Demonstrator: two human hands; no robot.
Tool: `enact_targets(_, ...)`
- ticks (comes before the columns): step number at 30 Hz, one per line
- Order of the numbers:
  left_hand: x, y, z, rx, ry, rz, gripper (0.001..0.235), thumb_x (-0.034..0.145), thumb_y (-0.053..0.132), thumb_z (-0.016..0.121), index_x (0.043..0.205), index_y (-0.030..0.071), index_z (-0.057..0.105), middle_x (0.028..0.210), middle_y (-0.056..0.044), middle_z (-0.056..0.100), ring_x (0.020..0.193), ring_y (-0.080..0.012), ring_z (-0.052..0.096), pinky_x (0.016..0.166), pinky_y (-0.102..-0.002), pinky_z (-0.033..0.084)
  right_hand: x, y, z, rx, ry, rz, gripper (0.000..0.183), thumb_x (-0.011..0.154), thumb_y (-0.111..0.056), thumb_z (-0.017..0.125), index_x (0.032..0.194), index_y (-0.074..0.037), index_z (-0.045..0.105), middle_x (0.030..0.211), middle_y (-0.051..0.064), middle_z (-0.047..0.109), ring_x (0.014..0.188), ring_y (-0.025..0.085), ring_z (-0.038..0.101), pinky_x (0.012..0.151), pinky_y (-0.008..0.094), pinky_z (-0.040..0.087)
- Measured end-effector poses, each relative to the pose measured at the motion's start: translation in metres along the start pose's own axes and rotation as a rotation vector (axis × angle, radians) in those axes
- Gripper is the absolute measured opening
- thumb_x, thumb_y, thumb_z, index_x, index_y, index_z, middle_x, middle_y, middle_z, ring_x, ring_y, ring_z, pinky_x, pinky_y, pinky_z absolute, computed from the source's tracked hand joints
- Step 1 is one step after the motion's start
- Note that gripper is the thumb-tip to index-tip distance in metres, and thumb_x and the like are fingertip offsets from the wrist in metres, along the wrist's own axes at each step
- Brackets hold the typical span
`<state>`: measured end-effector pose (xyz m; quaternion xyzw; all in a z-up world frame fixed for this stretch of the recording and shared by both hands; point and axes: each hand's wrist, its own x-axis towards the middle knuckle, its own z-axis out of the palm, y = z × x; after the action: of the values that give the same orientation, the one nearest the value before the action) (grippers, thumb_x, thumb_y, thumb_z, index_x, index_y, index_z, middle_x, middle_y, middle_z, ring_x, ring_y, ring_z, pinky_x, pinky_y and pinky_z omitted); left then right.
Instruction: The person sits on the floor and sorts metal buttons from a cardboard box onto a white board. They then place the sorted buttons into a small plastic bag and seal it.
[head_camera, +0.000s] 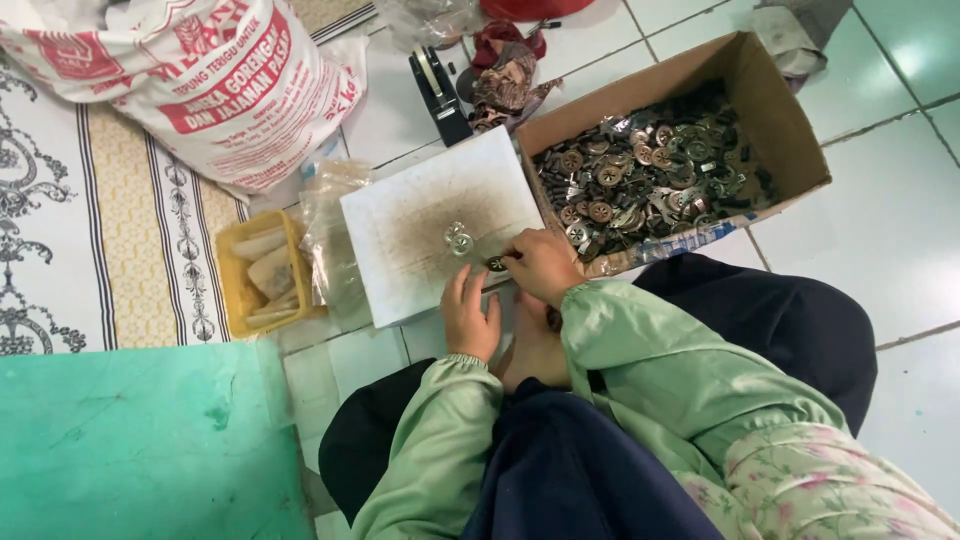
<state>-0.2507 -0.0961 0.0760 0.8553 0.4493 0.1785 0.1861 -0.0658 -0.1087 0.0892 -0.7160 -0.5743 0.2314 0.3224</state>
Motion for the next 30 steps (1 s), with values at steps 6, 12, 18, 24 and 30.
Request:
enact_targets(6,0.013,-0.049,-0.004,0.083,-0.038,-0.016,0.042,0.103,0.024,0.058,0.143,0.015,0.051,0.153,-0.017,0.037,0.145,-0.0407,0.035,0.114,-0.060,0.033,0.035,0.001,0.075,-0.190,0.041,0.000,0.012,0.089,-0.029,0.071,0.096,-0.019,0.075,0.092,-0.001,0.062,0.101,0.023,0.061,0.085,0.039,0.047)
enact_targets(12,0.012,-0.070,0.014,0.164,0.037,0.073,0.044,0.100,0.027,0.060,0.142,0.018,0.053,0.152,-0.018,0.037,0.143,-0.0428,0.035,0.109,-0.061,0.036,0.045,0.013,0.091,-0.318,0.119,-0.034,0.017,0.087,-0.033,0.075,0.099,-0.021,0.077,0.094,-0.001,0.060,0.097,0.022,0.060,0.080,0.037,0.049)
enact_targets(18,0.011,-0.077,0.027,0.204,0.153,0.110,0.046,0.093,0.030,0.061,0.138,0.021,0.059,0.149,-0.017,0.043,0.142,-0.0406,0.039,0.106,-0.056,0.037,0.043,0.007,0.085,-0.336,0.130,-0.089,0.021,0.083,-0.031,0.080,0.099,-0.018,0.077,0.095,0.003,0.064,0.095,0.025,0.064,0.079,0.039,0.051)
enact_targets(24,0.013,-0.064,0.018,0.206,0.056,0.048,0.051,0.093,0.028,0.062,0.143,0.021,0.054,0.155,-0.017,0.036,0.146,-0.0417,0.034,0.110,-0.058,0.033,0.038,-0.002,0.068,-0.228,0.095,-0.098,0.019,0.086,-0.029,0.077,0.098,-0.014,0.076,0.093,0.005,0.064,0.094,0.028,0.065,0.080,0.041,0.052)
enact_targets(30,0.028,0.002,0.014,0.140,-0.044,0.185,0.038,0.091,0.025,0.062,0.127,0.014,0.061,0.155,-0.017,0.037,0.148,-0.0434,0.031,0.112,-0.062,0.030,0.006,0.038,0.007,-0.156,-0.042,-0.241,0.024,0.087,-0.023,0.074,0.105,-0.007,0.072,0.102,0.014,0.065,0.103,0.035,0.065,0.087,0.044,0.053)
